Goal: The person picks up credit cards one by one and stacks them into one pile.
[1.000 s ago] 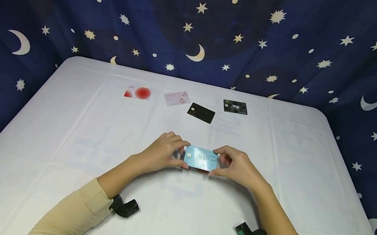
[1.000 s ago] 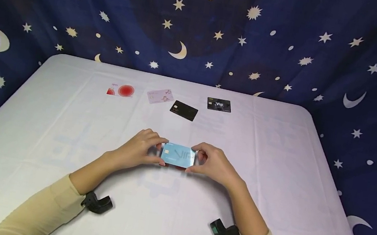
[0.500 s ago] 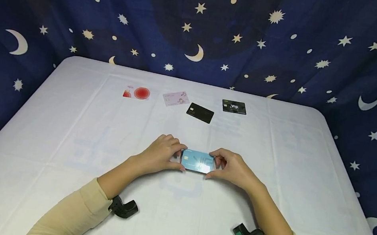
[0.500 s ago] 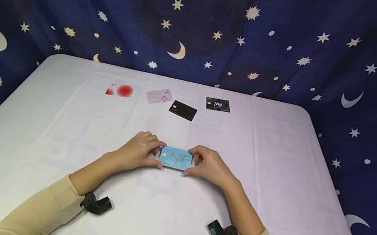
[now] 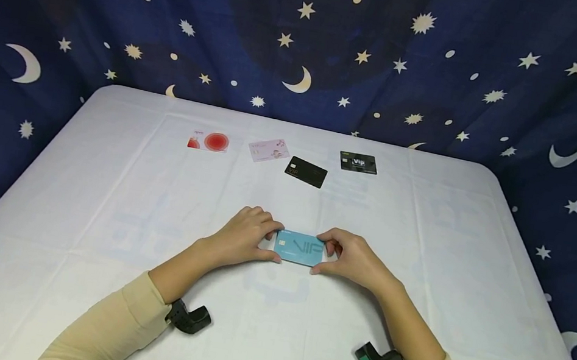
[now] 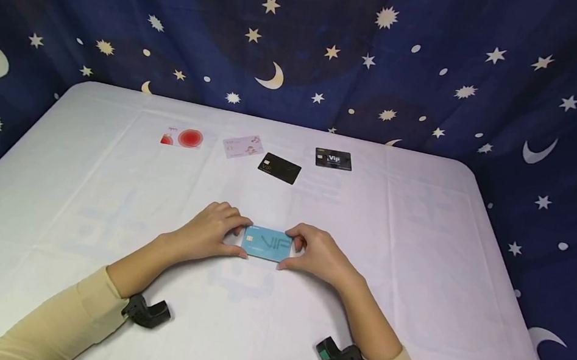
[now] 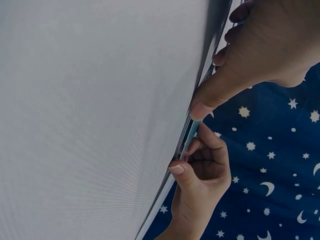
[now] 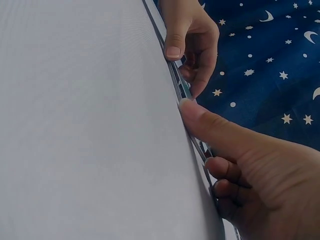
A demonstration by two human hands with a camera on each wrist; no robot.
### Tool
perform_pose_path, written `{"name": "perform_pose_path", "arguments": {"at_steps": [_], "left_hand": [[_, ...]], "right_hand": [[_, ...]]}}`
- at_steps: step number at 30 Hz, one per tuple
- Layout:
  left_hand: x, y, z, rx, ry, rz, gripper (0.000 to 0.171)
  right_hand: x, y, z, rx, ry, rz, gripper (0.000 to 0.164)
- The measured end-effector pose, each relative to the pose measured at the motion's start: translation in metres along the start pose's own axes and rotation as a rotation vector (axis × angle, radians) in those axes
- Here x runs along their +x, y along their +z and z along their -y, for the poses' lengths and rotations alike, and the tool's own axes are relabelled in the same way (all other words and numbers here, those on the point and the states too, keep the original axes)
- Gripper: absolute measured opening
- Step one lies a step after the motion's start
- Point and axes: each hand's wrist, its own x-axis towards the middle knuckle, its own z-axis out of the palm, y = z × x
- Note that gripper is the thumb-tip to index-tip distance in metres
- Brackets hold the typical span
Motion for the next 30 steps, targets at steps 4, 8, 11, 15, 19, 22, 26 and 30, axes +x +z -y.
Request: {"name": "perform_pose_path", "arguments": {"at_steps": [4,8,11,15,19,22,26,30], "left_hand": [[-0.0004,0.0018,0.0016,-0.003,-0.004,-0.013,0.058],[-0.0013,0.0030,0.0027,0.001,-0.006,-0.012,0.059],[-0.0020,0.0035,0.0035,-0.002,-0.009,-0.008,0.059],[-0.0024,0.0041,0.0040,-0.019,-0.020,-0.003,0.060],[-0.0025,0.0046,0.0041,-0.038,-0.031,0.004,0.061],[-0.0023,0.0049,0.0049,-0.051,-0.043,0.002,0.061],[-0.0019,0.0059,0.0069,-0.071,-0.063,-0.012,0.060],[-0.0016,0.0072,0.0075,-0.103,-0.071,-0.025,0.057]], "right_hand": [[0.0013,0.0006,-0.0026,-0.006,-0.007,0.002,0.056],[0.0019,0.0002,-0.0031,-0.003,-0.018,0.004,0.058],[0.0018,0.0000,-0.0032,-0.001,-0.026,0.007,0.058],[0.0015,-0.0006,-0.0026,0.004,-0.018,0.016,0.058],[0.0011,-0.0015,-0.0023,0.004,0.004,0.026,0.059],[0.0010,-0.0022,-0.0024,0.003,0.004,0.028,0.058],[0.0010,-0.0034,-0.0021,0.003,-0.001,0.019,0.058],[0.0008,-0.0045,-0.0022,0.001,0.019,0.026,0.058]]}}
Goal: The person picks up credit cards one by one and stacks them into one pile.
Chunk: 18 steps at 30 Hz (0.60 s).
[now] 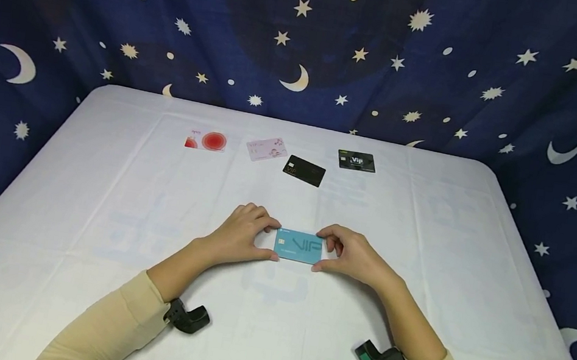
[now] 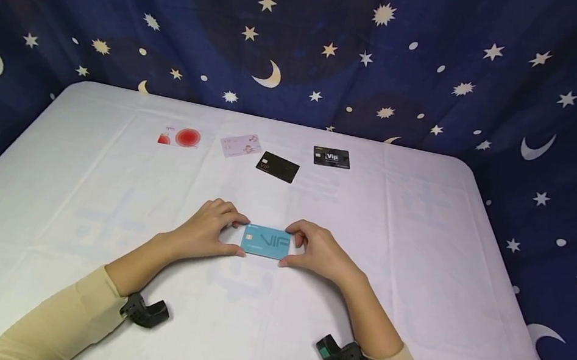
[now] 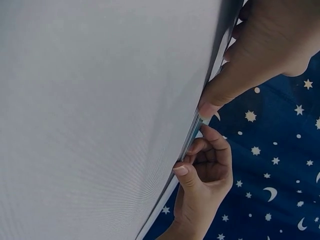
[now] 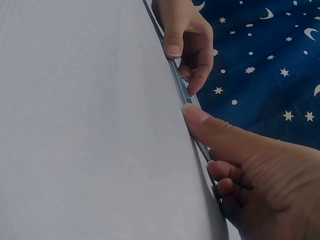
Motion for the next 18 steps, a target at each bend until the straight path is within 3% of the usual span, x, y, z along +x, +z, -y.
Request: {"name": "perform_pose_path", "arguments": {"at_steps": [6,18], "left_hand": [[-0.0010,0.0022,0.0001,-0.034,-0.005,-0.016,0.054],[-0.0009,0.0039,0.0026,-0.058,0.004,-0.037,0.054]], "right_hand": [[-0.0005,0.0003,-0.0004,-0.005,0.041,0.010,0.056],[0.0004,0.0031,-0.0013,0.051,0.025,-0.010,0.057]]}}
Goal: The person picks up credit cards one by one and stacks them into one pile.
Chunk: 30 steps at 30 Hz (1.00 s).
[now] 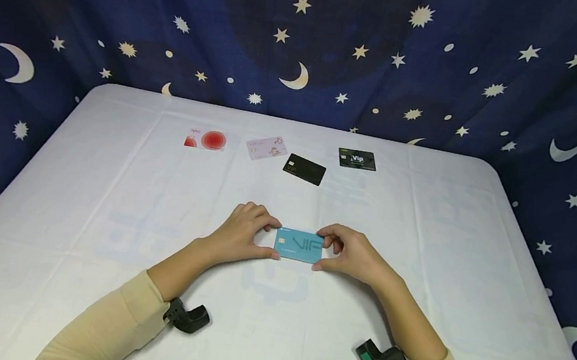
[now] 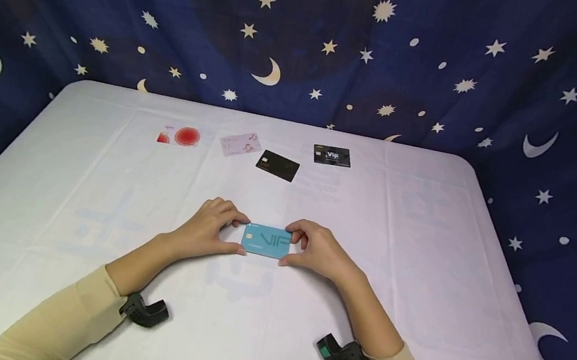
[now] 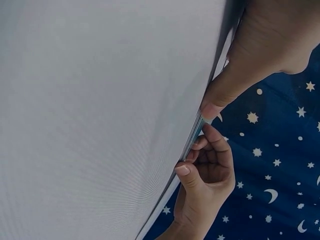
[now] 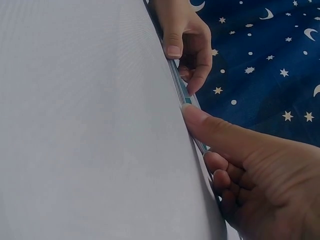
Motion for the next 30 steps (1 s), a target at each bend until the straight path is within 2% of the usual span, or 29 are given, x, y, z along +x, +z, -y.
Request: {"name": "perform_pose_path", "arguments": {"at_steps": [16,25,30], "left_hand": [[0.0038,0.0024,-0.0007,-0.026,0.003,0.000,0.053],[-0.0038,0.0018,0.0006,-0.028,0.008,-0.013,0.054],[-0.0024,0.0022,0.0010,-0.024,0.024,-0.028,0.054]], "right_hand": [[-0.0028,-0.0033,-0.0025,0.031,0.003,-0.019,0.053],[-0.0027,0.0019,-0.0027,0.045,-0.011,-0.013,0.054],[-0.0029,-0.0002,-0.0014,0.030,-0.011,-0.022,0.055]]}}
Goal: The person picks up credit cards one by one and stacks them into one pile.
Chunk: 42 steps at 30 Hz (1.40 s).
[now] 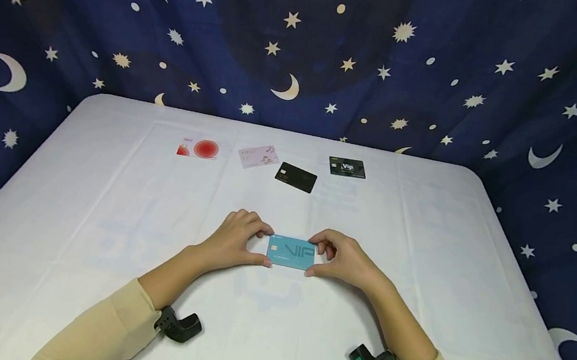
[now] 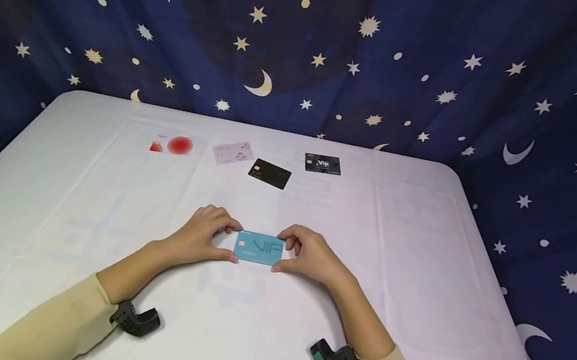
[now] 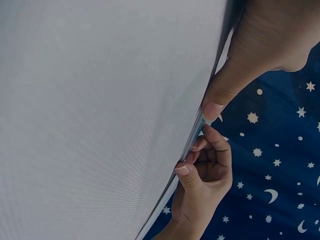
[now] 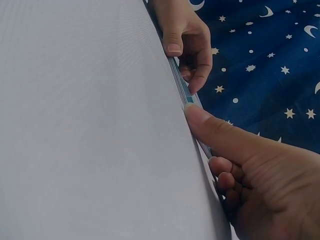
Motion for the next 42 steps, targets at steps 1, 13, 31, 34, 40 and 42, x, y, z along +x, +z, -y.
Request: {"name": "perform_pose_path", "arguments": {"at_steps": [1,13,31,34,40,42], "left_hand": [[0.000,0.000,0.000,-0.001,0.002,-0.002,0.054],[0.001,-0.005,0.002,-0.026,-0.020,0.013,0.061],[0.012,-0.012,0.004,-0.221,-0.226,-0.126,0.056],[0.019,-0.013,0.007,-0.178,-0.225,-0.128,0.059],[0.038,-0.013,0.014,-0.145,-0.231,-0.142,0.063],[0.042,-0.013,0.016,-0.156,-0.254,-0.131,0.064]], "right_hand": [[0.000,0.000,0.000,-0.001,-0.003,0.000,0.054],[0.005,-0.001,-0.002,0.035,-0.007,-0.016,0.064],[0.022,-0.012,-0.005,0.059,-0.001,-0.087,0.060],[0.027,-0.016,-0.005,0.034,0.007,-0.092,0.060],[0.035,-0.022,-0.006,0.007,0.002,-0.113,0.059],[0.038,-0.023,-0.007,0.001,0.008,-0.115,0.059]]}}
